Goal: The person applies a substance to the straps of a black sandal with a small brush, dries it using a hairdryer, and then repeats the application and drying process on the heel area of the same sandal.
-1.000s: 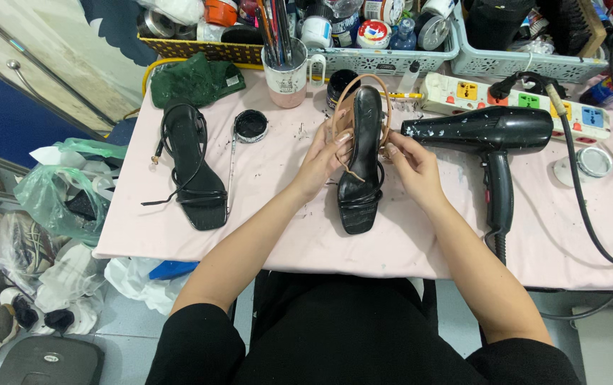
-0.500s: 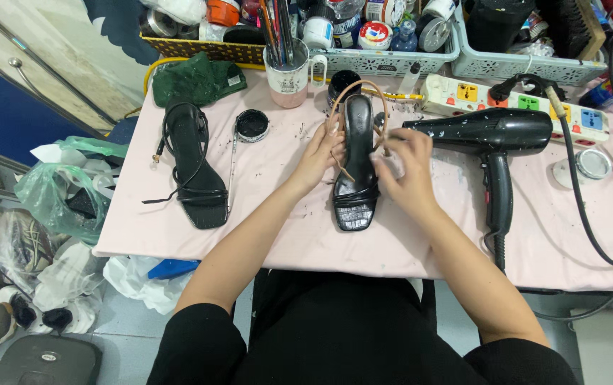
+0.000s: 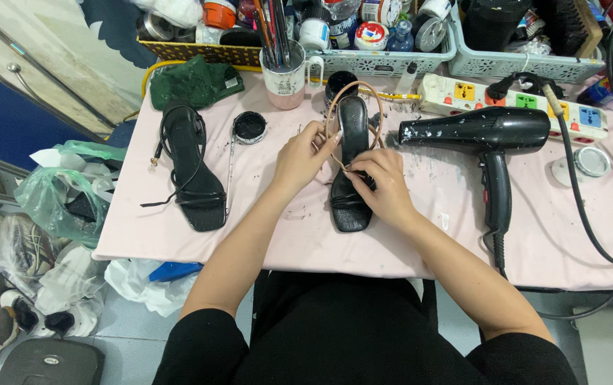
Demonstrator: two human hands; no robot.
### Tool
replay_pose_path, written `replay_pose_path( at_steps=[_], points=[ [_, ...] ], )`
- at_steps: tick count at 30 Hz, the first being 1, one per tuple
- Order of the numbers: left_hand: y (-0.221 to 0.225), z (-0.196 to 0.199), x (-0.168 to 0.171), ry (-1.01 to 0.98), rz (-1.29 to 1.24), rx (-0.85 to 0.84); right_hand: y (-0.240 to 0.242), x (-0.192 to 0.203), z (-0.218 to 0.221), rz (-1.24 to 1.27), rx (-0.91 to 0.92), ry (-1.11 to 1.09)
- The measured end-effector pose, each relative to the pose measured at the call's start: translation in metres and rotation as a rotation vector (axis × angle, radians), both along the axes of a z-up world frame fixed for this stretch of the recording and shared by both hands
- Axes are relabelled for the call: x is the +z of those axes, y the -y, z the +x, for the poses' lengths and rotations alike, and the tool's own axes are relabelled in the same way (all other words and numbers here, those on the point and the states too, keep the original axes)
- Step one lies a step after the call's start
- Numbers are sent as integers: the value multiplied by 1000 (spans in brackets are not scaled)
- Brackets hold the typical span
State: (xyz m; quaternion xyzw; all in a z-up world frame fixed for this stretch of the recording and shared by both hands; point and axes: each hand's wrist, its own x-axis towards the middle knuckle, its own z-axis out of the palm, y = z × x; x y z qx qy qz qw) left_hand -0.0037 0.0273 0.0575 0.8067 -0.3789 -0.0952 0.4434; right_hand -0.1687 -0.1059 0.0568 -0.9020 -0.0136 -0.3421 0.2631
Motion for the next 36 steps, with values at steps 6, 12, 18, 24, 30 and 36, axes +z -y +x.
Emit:
replay_pose_path(
  at_steps=[6, 12, 18, 24, 30, 36],
  points=[
    [7, 17, -23, -174, -265, 69, -9, 8, -8, -45, 180, -53],
    [11, 30, -44, -262, -433, -33, -13, 11, -12, -49, 154, -24],
    [20, 30, -55, -534, -493, -184, -1, 12, -16, -7, 133, -37],
    [23, 23, -51, -766, -567, -239, 4, 10, -18, 155, 246, -72],
    [20, 23, -43, -803, -557, -233, 3, 12, -19, 168, 176, -45],
    [28, 11, -58, -745, -597, -191, 3, 11, -16, -56, 324, -49]
  ],
)
